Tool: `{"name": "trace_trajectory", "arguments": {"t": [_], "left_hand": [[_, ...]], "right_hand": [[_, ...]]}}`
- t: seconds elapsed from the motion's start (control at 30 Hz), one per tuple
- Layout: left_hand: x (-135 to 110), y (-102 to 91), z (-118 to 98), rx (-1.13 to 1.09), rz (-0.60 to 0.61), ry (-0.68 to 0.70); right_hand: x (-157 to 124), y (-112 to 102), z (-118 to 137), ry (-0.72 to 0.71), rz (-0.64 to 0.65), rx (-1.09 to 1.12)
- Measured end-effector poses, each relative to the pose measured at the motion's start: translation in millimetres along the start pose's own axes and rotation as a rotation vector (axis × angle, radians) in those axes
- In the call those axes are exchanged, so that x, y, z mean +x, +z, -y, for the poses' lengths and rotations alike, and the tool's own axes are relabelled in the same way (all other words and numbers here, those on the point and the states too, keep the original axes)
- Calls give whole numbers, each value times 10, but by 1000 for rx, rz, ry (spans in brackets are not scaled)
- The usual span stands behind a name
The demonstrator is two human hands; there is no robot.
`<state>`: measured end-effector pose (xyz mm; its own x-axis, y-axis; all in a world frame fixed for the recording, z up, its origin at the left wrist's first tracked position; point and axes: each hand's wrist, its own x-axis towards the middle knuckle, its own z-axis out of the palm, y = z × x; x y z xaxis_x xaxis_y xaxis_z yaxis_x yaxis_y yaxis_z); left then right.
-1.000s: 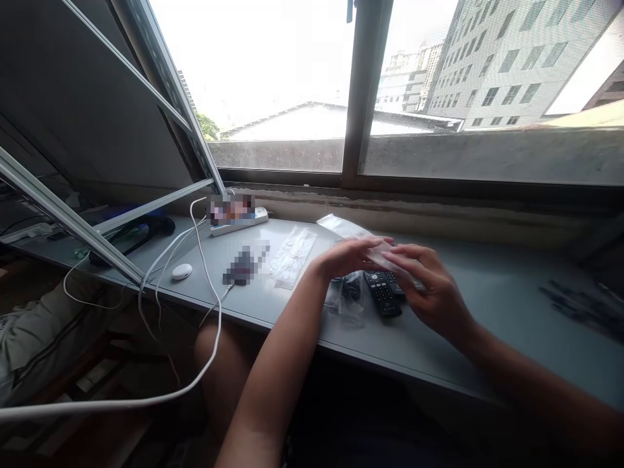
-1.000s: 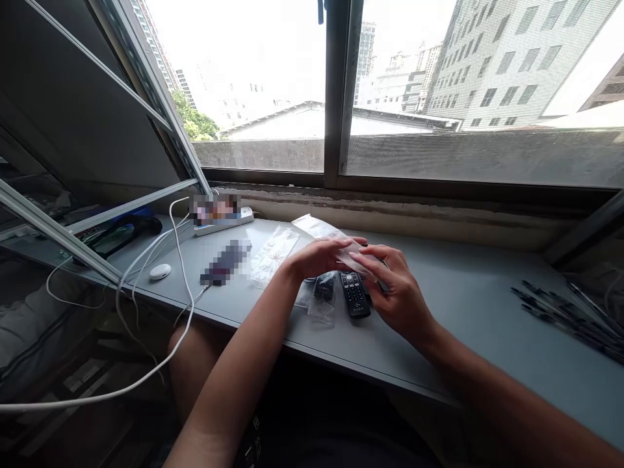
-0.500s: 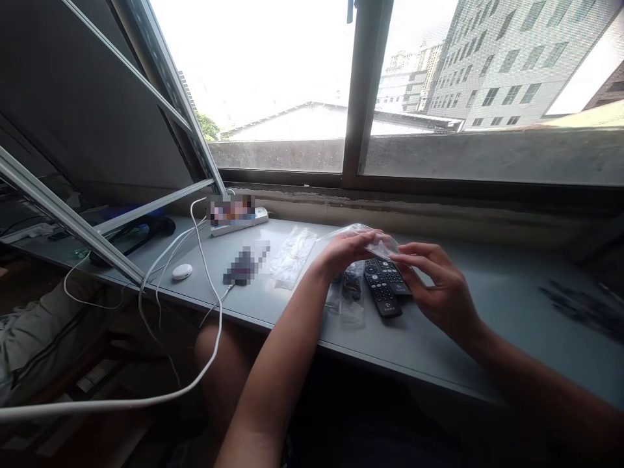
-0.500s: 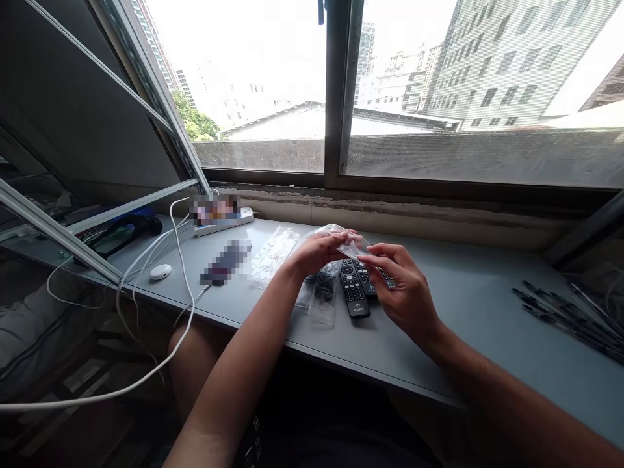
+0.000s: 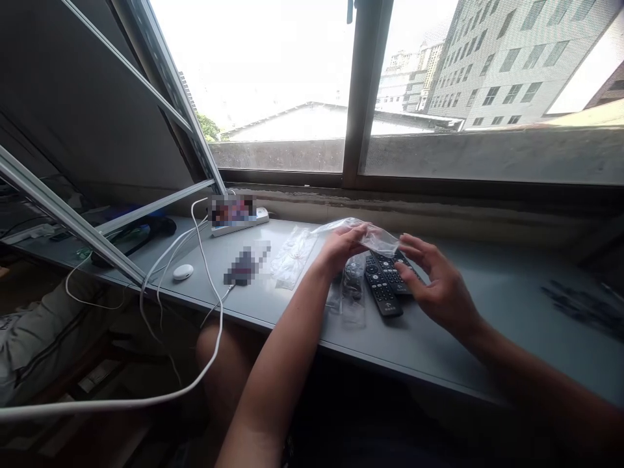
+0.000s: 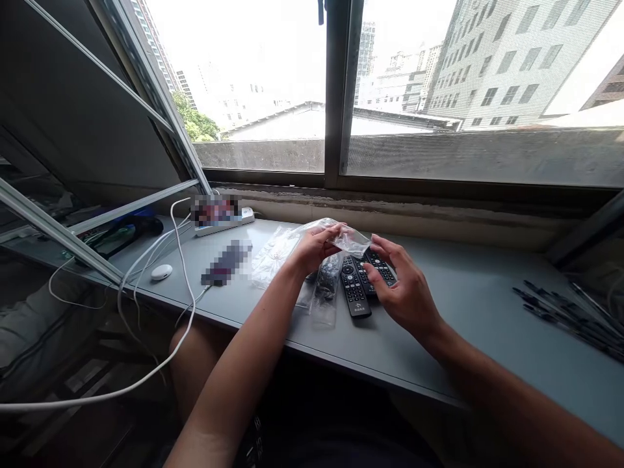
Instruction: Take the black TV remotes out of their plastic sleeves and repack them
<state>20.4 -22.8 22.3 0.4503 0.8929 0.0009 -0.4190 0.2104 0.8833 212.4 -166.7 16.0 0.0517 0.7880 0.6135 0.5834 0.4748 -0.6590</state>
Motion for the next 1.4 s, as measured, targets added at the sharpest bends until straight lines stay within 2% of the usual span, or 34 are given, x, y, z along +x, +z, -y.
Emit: {"name": "trace_trajectory", "arguments": {"t": [0.13,0.33,0.43,0.7,1.0,1.1,1.3,1.4], "left_hand": [[1,24,9,27,-4,-9],[-83,38,4,89,189,-58],[-110,34,18,109,225,-54],[-21,-12,54,65,53,-14],[-35,-6,40,119,83,-33],[-70,-4,36,165,150,-45],[-170,27,-1,323,381,-116],[-158,56,-13,280,376,-115]], "right_hand": [[13,2,-4,-19,19,1],[24,-9,37,-133,9,-97],[15,-15,60,-168,37,-104],[12,-11,41,-216,28,-176],[3,1,53,-199,85,-133],[-4,18,13,-206,89,-148],[-6,35,-62,-166,175,-149],[-1,20,-23,-173,194,-113]]}}
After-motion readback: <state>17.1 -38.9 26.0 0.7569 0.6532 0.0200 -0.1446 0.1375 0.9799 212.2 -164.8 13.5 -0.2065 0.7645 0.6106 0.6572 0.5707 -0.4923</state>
